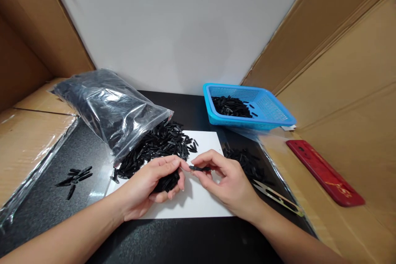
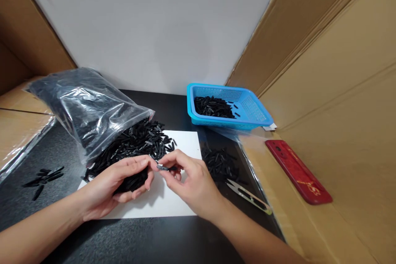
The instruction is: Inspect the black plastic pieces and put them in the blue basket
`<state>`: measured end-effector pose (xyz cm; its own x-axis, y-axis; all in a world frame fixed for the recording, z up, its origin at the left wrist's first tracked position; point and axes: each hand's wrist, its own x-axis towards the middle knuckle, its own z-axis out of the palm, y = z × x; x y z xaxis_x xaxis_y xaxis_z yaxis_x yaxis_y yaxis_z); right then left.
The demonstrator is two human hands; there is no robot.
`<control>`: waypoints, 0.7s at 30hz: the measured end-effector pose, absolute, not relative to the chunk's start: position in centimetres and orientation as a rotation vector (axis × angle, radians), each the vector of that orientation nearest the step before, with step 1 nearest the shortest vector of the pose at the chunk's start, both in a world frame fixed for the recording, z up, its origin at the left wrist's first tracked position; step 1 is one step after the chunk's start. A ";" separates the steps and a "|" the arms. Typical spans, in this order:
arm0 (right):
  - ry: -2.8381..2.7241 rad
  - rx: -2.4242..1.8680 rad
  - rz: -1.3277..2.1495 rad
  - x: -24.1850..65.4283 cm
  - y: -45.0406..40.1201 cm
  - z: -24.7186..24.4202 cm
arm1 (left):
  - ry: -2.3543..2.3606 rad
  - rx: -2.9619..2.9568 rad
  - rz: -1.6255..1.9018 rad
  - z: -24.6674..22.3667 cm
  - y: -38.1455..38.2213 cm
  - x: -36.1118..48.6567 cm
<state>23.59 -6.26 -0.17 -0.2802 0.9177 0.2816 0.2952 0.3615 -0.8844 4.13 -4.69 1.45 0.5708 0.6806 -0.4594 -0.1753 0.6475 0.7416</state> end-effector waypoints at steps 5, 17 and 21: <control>-1.797 -1.067 0.927 23.6 -6.4 -0.2 | 0.820 0.723 0.569 1.4 -4.6 4.1; -1.112 -0.974 1.720 23.5 -6.0 0.0 | 0.903 0.721 0.576 1.1 -4.6 4.4; -0.794 -0.924 1.946 23.2 -5.6 -0.3 | 0.939 0.730 0.550 1.2 -4.7 4.5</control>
<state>23.24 -5.63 -0.25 -0.3935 0.8660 -0.3084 -0.4030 -0.4640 -0.7889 4.49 -4.72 1.24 0.4876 0.7021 -0.5190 -0.1095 0.6389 0.7615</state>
